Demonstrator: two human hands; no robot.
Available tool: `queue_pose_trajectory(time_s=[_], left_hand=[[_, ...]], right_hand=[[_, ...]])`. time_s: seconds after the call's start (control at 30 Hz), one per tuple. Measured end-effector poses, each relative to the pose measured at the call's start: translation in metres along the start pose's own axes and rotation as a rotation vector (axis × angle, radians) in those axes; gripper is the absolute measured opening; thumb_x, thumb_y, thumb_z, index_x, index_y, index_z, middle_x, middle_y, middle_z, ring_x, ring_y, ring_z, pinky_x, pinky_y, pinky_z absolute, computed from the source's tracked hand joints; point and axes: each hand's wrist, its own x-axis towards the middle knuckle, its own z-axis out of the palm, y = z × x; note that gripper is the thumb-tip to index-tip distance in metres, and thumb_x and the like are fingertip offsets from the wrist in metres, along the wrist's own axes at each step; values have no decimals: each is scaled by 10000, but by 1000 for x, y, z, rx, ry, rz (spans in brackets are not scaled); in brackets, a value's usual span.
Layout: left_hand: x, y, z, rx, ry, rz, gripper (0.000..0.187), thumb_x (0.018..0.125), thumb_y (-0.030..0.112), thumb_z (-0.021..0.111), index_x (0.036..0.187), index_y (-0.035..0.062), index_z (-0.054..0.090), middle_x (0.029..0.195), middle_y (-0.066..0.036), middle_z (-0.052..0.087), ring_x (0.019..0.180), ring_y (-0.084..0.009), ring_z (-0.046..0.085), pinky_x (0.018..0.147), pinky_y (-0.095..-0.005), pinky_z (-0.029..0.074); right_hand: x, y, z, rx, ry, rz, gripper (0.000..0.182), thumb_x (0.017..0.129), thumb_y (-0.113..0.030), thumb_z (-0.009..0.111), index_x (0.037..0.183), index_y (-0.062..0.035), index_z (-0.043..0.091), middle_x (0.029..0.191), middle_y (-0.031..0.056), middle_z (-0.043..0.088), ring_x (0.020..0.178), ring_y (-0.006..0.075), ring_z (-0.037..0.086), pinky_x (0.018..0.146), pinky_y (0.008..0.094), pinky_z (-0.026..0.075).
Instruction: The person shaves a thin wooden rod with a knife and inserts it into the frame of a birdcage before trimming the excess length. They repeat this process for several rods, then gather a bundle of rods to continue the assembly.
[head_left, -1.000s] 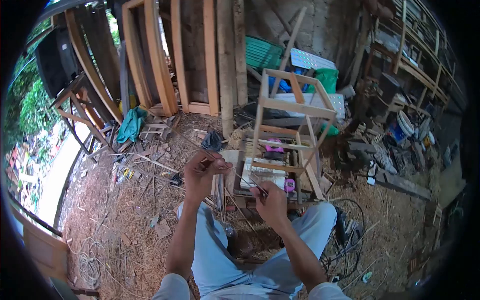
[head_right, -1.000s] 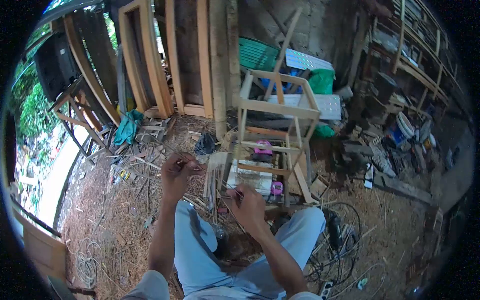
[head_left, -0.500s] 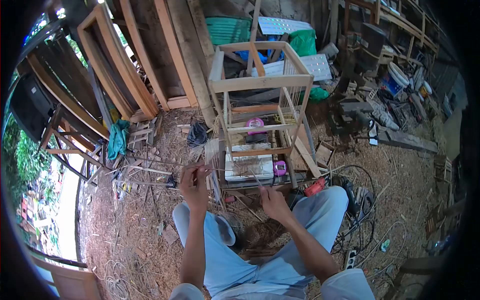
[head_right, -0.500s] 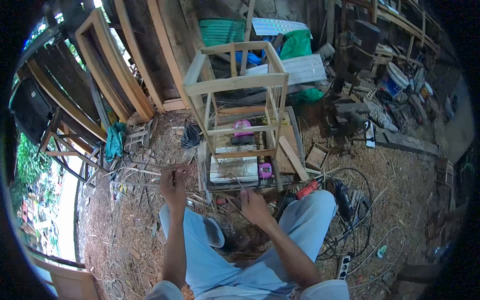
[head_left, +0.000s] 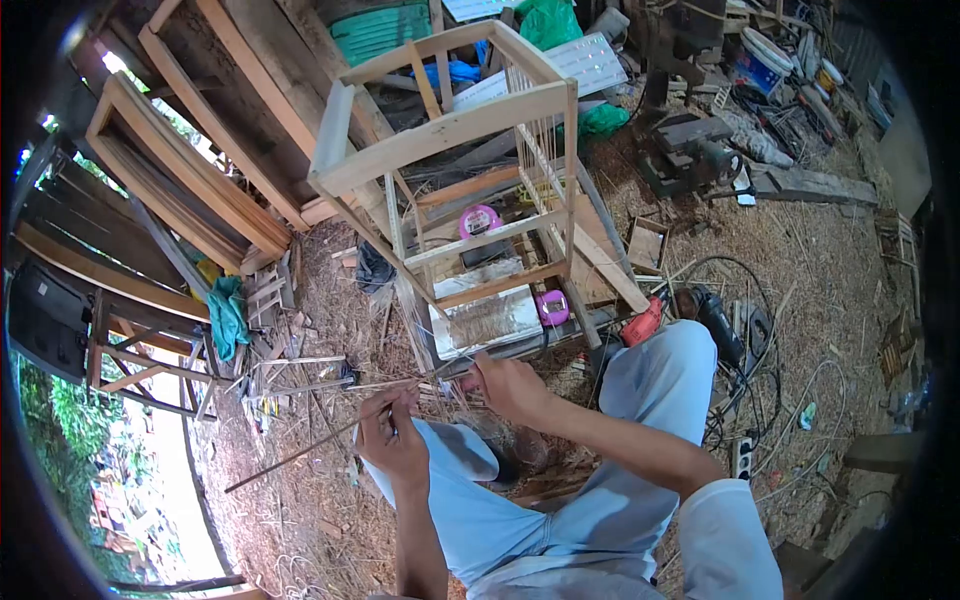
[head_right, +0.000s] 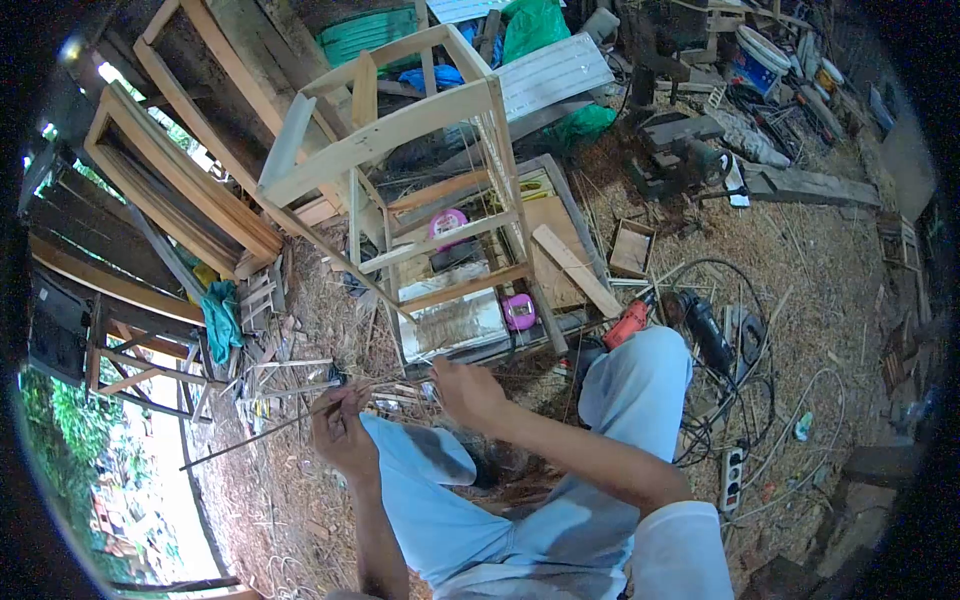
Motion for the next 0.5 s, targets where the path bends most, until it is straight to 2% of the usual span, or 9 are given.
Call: queue_pose_trajectory(time_s=[0.1, 0.17, 0.2, 0.27, 0.33, 0.4, 0.43, 0.47, 0.5], left_hand=[[-1, 0, 1, -19, -9, 7, 83, 865, -80, 496, 946, -62, 499, 907, -163, 576, 817, -224, 633, 703, -325, 586], [-1, 3, 2, 1, -8, 19, 81, 868, -73, 497, 948, -60, 497, 910, -166, 577, 815, -220, 633, 705, -322, 585], [2, 5, 2, 7, 31, -5, 66, 865, -65, 516, 930, -66, 508, 880, -164, 591, 788, -209, 636, 699, -305, 573], [1, 8, 1, 12, 58, -28, 56, 862, -58, 535, 913, -73, 519, 850, -163, 604, 760, -199, 639, 693, -287, 562], [3, 9, 4, -28, 37, -23, 65, 862, -51, 540, 921, -67, 517, 857, -158, 603, 763, -192, 637, 705, -293, 567], [4, 8, 5, 19, 63, -46, 73, 862, -47, 542, 927, -65, 516, 861, -154, 599, 761, -188, 634, 708, -294, 570], [3, 9, 2, 73, 75, -70, 81, 862, -43, 544, 934, -64, 514, 864, -150, 596, 760, -185, 631, 710, -295, 573], [3, 9, -1, 81, 67, -72, 81, 862, -43, 544, 934, -64, 514, 864, -150, 596, 760, -185, 631, 710, -295, 573], [6, 8, -2, 42, 88, -85, 85, 865, -39, 541, 942, -62, 513, 867, -144, 590, 764, -183, 628, 710, -293, 575]], right_hand=[[-6, -11, -9, 112, -52, -111, 197, 781, -69, 508, 942, 31, 454, 722, 251, 597, 640, 420, 606, 563, 505, 486], [-8, -4, 3, 116, 10, -188, 143, 866, -128, 493, 894, -1, 435, 674, 245, 582, 597, 417, 587, 503, 506, 452], [-6, 3, 1, 125, 12, -185, 143, 866, -128, 493, 894, -1, 435, 674, 245, 582, 597, 417, 587, 503, 506, 452], [-1, 21, -12, 12, -51, -29, 148, 859, -122, 507, 901, -1, 435, 656, 232, 576, 566, 424, 571, 494, 512, 442], [-3, 11, -10, 53, -5, -113, 156, 863, -134, 507, 903, -1, 436, 652, 229, 576, 578, 424, 571, 500, 512, 437], [-10, 0, -5, 85, -4, -166, 197, 789, -100, 514, 951, 6, 473, 679, 247, 590, 652, 424, 603, 569, 511, 473], [-10, 17, -1, 176, -86, -67, 214, 792, -113, 518, 967, 1, 475, 683, 242, 592, 690, 425, 603, 594, 511, 473], [-11, 25, 0, 186, -86, -62, 214, 792, -113, 518, 967, 1, 475, 683, 242, 592, 690, 425, 603, 594, 511, 473], [-5, 29, -7, 89, -108, -38, 228, 797, -116, 518, 987, 2, 472, 685, 237, 594, 703, 425, 603, 600, 506, 475]])
